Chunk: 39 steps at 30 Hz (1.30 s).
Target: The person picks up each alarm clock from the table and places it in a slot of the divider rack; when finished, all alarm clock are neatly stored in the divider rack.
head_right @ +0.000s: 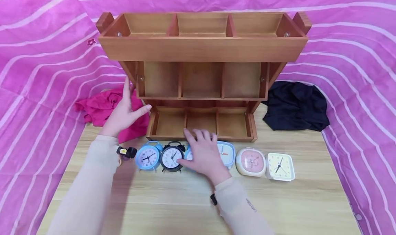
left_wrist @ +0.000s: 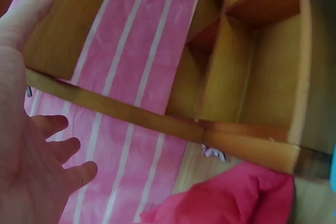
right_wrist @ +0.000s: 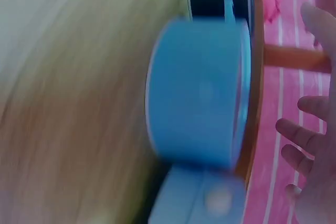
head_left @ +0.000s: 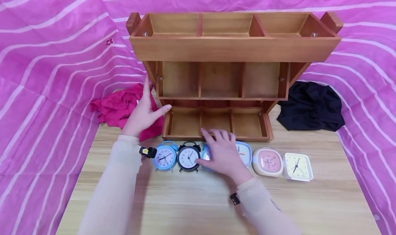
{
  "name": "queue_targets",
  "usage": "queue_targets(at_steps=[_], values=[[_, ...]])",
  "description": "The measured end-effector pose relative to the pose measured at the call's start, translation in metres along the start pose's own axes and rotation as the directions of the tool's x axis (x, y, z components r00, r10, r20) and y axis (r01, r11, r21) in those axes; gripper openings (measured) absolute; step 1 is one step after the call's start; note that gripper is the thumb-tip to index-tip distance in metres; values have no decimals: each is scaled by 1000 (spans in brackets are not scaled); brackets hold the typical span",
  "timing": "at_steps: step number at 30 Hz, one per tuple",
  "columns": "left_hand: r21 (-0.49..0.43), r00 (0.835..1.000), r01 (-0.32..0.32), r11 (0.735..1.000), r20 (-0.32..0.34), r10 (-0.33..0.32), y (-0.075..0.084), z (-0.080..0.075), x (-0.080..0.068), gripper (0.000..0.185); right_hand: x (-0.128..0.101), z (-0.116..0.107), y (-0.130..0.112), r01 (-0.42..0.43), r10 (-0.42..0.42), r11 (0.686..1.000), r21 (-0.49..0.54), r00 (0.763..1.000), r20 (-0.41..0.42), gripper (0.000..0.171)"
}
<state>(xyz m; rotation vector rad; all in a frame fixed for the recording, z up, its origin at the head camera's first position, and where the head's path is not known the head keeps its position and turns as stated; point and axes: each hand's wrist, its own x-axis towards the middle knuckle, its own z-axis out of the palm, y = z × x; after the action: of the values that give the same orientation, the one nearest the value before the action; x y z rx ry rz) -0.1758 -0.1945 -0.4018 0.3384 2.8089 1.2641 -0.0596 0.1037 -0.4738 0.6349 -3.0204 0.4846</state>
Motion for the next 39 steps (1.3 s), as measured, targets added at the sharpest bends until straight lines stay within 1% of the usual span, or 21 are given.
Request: queue_targets(at_steps=[4,9,13,16,20,25,30,34,39], values=[[0,1000,12,1000,-11,-12,3,-2,8,117,12,14,-25,36,-36,999,3,999,39,104],[-42,1000,11,999,-18,-11,4,-1,14,115,24,29,-53,67,-68,998,17,992,103,106],[-89,1000,-6,996,-24,4,6,-1,18,114,34,36,-70,85,-84,996,2,987,135,107],[-150,999,-24,988,-25,21,7,1,20,113,40,40,-78,96,-94,995,-9,984,153,107],[-201,999,-44,979,-38,37,8,2,22,111,48,46,-85,102,-99,995,-10,980,171,108],[-194,999,-26,981,-48,17,10,2,23,112,51,55,-89,88,-85,996,-5,975,206,110],[-183,998,-31,983,-62,20,10,1,24,111,51,61,-89,79,-72,997,-25,973,221,102],[-201,998,-35,979,-60,23,7,0,25,110,52,65,-89,86,-84,996,0,973,213,101],[-221,998,-38,975,-57,26,5,3,27,111,53,68,-89,79,-84,996,35,980,178,100]])
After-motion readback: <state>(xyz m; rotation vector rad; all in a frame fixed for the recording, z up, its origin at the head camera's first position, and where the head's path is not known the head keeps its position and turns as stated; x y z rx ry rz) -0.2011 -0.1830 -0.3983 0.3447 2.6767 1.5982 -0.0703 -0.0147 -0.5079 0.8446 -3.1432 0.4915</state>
